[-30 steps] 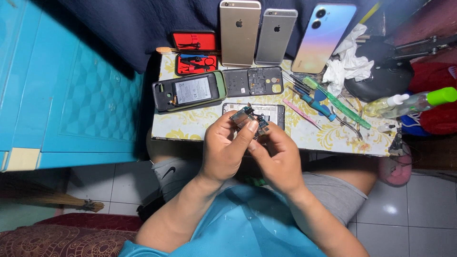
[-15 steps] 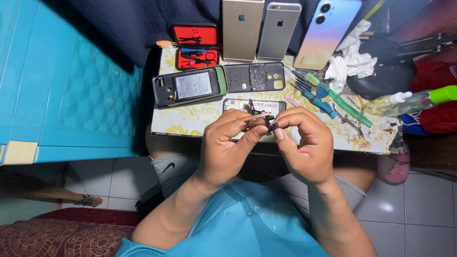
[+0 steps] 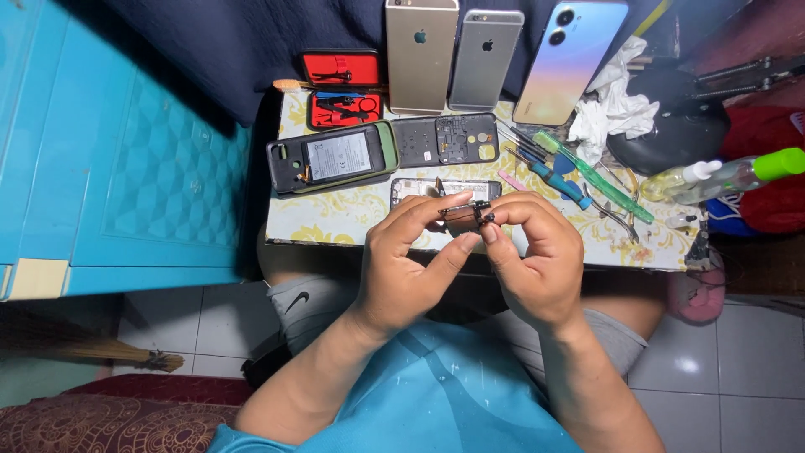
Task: The person uses tweezers to remove a small component from a disassembled phone motherboard, then handles the board with both hands, turning it over and manipulating connectors and parts. The workspace contains multiple disassembled phones and repair tools.
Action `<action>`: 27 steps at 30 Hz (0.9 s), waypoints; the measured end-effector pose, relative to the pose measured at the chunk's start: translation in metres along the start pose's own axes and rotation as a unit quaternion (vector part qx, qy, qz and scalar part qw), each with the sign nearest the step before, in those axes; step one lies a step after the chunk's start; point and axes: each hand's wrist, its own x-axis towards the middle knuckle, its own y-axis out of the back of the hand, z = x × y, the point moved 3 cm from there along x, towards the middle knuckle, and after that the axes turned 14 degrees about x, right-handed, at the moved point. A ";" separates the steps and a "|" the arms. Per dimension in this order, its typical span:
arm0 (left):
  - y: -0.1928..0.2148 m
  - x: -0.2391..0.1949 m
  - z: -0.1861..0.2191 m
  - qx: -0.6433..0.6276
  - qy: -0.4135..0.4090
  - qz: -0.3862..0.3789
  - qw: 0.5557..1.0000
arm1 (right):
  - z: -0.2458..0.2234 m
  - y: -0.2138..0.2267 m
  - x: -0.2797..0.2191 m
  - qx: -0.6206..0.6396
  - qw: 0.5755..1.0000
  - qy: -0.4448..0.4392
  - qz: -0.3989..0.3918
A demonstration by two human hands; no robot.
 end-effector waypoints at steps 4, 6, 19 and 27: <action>0.001 0.001 0.000 0.013 0.000 -0.013 1.000 | 0.000 -0.003 -0.001 0.013 1.000 0.001 0.007; 0.000 -0.001 -0.010 0.039 0.018 -0.002 0.999 | -0.003 -0.007 0.000 0.006 1.000 -0.003 0.018; -0.011 -0.012 -0.065 -0.023 0.179 -0.059 0.982 | 0.059 -0.007 -0.014 0.071 0.974 -0.206 0.062; -0.011 -0.017 -0.098 0.026 0.176 -0.013 0.984 | 0.070 -0.014 -0.008 0.075 0.959 -0.266 0.066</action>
